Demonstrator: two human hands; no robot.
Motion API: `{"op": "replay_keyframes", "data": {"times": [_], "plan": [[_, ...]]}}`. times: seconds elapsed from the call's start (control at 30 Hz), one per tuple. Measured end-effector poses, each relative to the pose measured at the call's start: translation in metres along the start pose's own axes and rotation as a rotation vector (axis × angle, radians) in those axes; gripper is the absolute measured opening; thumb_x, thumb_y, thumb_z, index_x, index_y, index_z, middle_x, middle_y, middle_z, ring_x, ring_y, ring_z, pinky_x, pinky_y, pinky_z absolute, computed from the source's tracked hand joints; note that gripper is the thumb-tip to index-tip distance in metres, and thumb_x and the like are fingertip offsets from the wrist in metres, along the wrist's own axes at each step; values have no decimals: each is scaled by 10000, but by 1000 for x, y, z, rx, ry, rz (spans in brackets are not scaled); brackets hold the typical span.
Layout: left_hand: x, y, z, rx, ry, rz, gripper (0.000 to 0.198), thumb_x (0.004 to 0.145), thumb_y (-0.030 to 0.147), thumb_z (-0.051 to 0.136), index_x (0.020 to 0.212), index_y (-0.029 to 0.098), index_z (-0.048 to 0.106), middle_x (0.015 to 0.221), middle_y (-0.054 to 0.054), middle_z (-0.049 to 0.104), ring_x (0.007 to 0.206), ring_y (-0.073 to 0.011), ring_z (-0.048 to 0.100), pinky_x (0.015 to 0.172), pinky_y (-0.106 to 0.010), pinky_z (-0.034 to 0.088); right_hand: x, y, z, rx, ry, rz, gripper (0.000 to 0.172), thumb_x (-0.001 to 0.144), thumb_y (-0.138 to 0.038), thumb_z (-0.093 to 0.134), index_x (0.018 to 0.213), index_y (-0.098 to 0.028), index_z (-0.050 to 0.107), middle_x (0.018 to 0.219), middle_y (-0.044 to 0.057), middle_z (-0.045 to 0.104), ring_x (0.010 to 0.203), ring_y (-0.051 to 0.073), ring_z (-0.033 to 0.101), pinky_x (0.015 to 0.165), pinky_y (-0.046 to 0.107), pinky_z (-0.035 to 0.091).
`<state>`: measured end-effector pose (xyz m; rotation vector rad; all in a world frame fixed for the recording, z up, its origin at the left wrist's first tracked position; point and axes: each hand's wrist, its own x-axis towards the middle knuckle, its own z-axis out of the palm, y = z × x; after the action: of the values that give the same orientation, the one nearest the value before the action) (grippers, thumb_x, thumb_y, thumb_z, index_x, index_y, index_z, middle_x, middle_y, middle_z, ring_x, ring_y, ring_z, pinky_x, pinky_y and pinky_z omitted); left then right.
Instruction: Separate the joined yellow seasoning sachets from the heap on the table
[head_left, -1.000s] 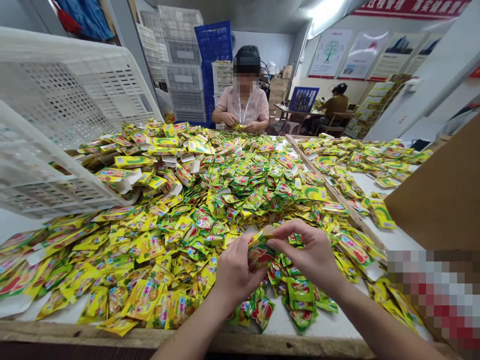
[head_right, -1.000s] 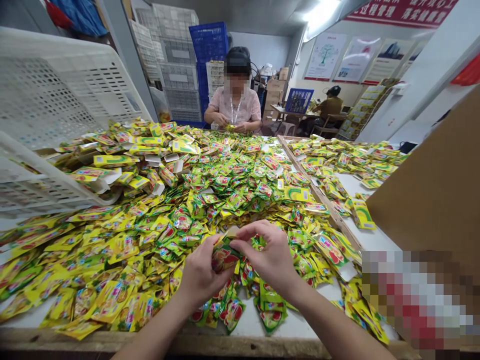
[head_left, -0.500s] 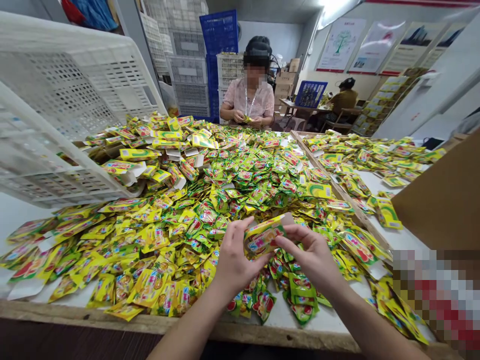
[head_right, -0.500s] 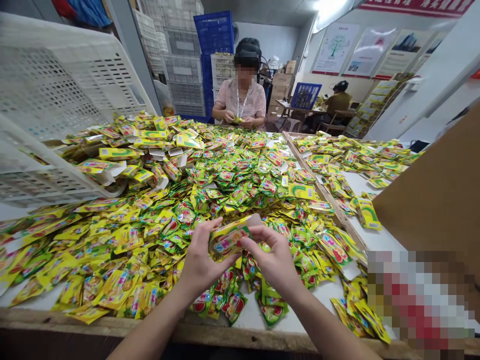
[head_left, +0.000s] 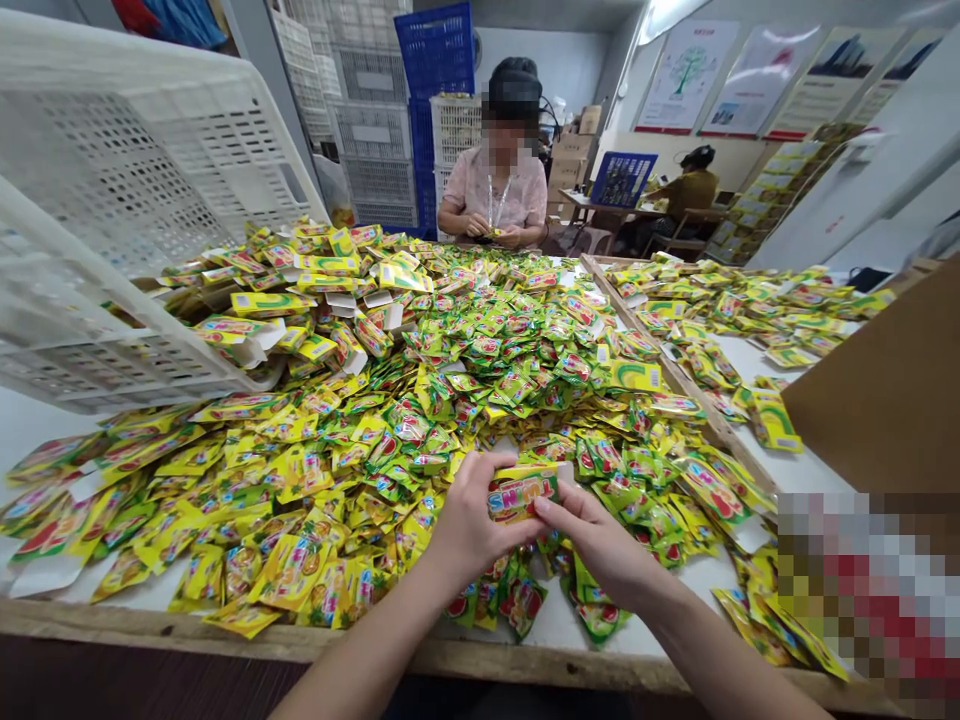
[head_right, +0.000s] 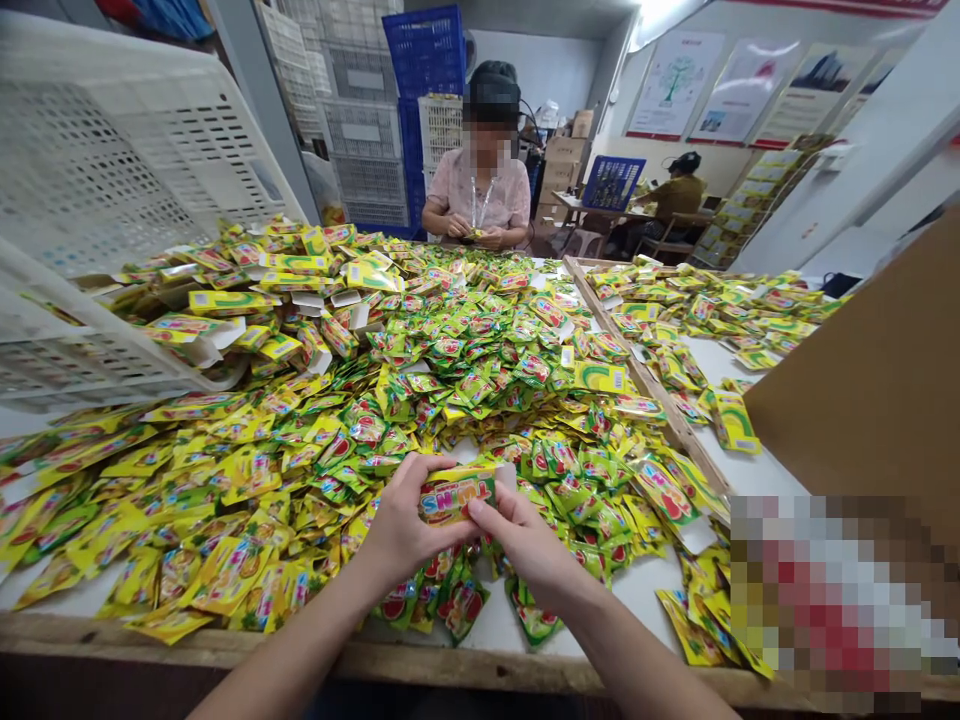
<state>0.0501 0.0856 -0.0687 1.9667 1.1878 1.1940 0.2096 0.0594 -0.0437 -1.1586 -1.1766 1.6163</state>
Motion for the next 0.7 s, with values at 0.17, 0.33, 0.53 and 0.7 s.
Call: {"op": "replay_keyframes", "data": {"times": [0.17, 0.33, 0.53, 0.7], "plan": [[0, 0, 0, -138, -80, -54, 420, 790, 348, 641, 1156, 226, 475, 1045, -58, 599, 932, -199, 602, 820, -331, 489, -2, 0, -3, -90, 115, -136, 351, 733, -460, 713, 961, -194, 692, 955, 64, 731, 874, 215, 655, 840, 348, 501], [-2, 5, 4, -189, -83, -58, 242, 876, 320, 516, 1083, 203, 476, 1019, -66, 599, 936, -195, 600, 838, -346, 481, -1, -2, -5, -188, 146, -228, 275, 783, -433, 667, 883, -179, 698, 882, 65, 725, 828, 216, 654, 805, 345, 513], [-5, 8, 3, -262, -134, -135, 266, 860, 370, 545, 1061, 207, 485, 970, -46, 606, 821, -171, 625, 740, -312, 505, -8, 9, -19, -110, 478, -347, 553, 642, -387, 791, 1117, -252, 543, 1040, 60, 622, 752, 184, 663, 667, 337, 575], [2, 2, -4, -154, -97, -138, 349, 854, 363, 537, 1151, 204, 445, 1009, -58, 579, 745, -145, 619, 712, -323, 513, 16, -44, -114, -540, 606, -315, 610, 609, -493, 773, 1085, -162, 584, 1023, 120, 625, 800, 232, 663, 653, 348, 544]]}}
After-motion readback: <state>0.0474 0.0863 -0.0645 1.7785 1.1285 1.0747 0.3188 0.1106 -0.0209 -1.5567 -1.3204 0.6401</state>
